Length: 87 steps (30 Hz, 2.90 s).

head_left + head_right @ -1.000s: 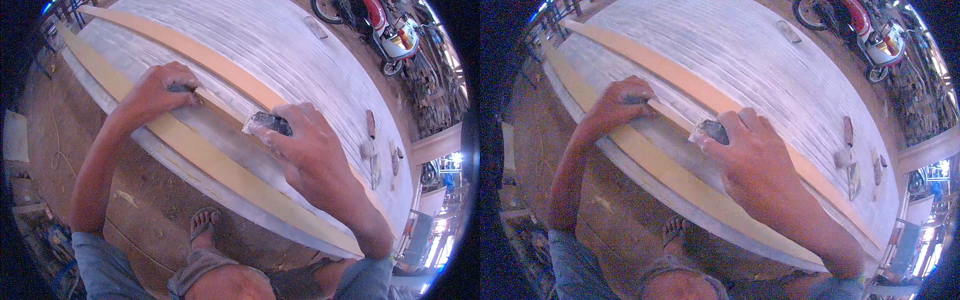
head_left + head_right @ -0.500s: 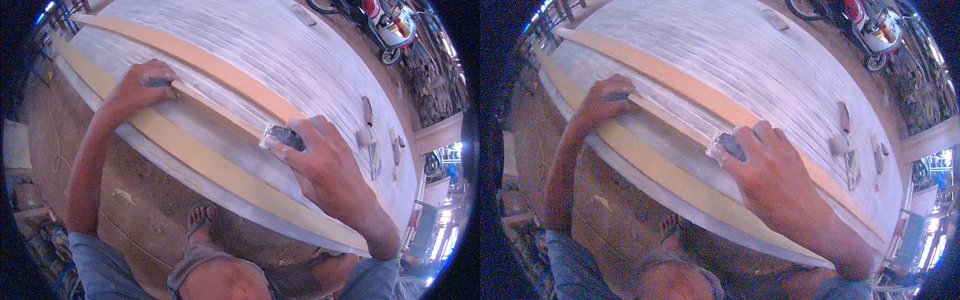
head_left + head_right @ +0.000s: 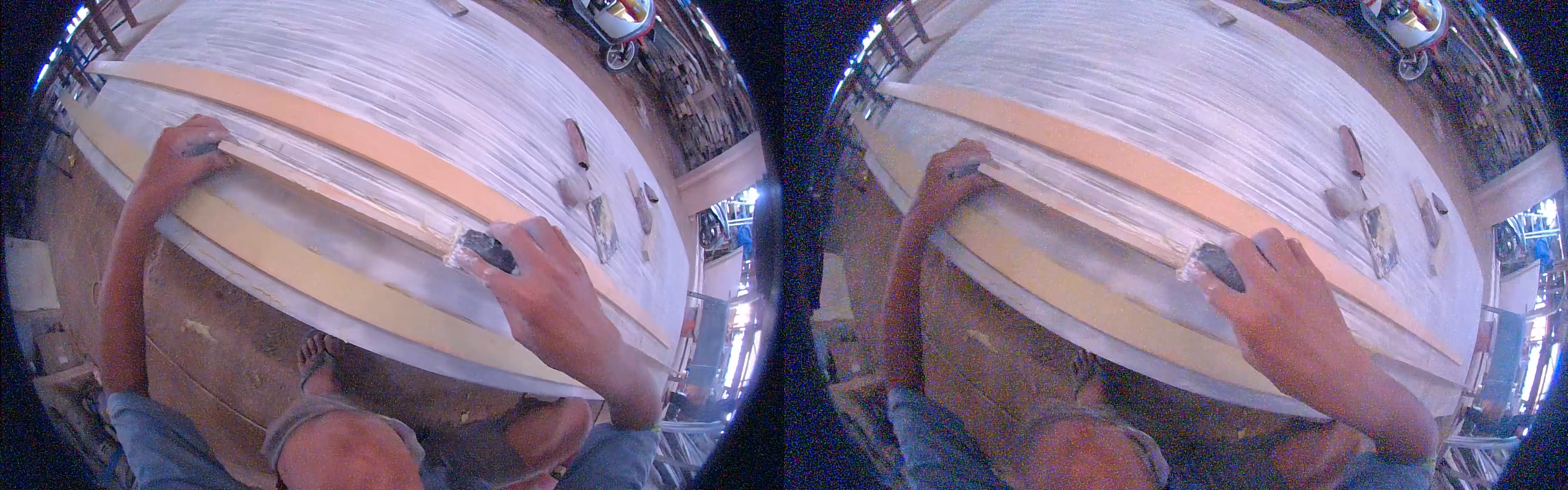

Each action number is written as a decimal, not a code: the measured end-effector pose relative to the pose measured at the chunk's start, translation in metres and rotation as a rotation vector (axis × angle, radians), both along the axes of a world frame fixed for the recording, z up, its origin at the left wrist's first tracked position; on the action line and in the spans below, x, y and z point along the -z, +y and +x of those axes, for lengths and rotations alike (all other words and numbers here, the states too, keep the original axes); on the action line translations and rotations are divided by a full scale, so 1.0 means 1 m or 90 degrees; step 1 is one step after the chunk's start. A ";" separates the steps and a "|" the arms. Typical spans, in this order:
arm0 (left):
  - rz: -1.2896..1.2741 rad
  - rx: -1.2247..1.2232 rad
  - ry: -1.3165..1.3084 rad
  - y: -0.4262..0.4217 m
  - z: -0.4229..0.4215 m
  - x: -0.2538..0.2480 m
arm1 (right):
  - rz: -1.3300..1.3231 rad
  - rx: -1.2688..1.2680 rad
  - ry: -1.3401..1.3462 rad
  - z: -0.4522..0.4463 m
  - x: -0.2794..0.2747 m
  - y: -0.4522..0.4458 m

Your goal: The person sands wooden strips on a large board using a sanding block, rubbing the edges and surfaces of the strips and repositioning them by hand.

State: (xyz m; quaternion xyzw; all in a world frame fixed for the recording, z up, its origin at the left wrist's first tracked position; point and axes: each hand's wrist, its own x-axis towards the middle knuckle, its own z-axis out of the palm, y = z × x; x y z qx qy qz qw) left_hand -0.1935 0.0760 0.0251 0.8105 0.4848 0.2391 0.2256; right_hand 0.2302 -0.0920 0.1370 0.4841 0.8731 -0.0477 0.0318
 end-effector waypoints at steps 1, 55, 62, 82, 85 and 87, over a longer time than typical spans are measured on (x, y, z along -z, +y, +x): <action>-0.015 -0.014 -0.007 -0.001 0.002 -0.003 | 0.000 0.004 -0.002 0.006 -0.001 -0.004; -0.014 -0.064 0.001 0.012 -0.027 0.012 | -0.012 0.090 -0.032 0.110 -0.005 -0.075; -0.014 -0.070 0.018 0.014 -0.032 0.017 | -0.089 0.212 0.302 0.097 0.020 -0.065; -0.020 -0.104 0.076 0.026 -0.057 0.027 | 0.071 0.012 -0.035 0.100 0.005 -0.058; -0.051 -0.105 0.084 0.031 -0.063 0.025 | 0.055 0.029 -0.047 0.110 0.003 -0.068; -0.054 -0.083 0.112 0.029 -0.064 0.024 | 0.072 0.046 -0.076 0.120 0.002 -0.075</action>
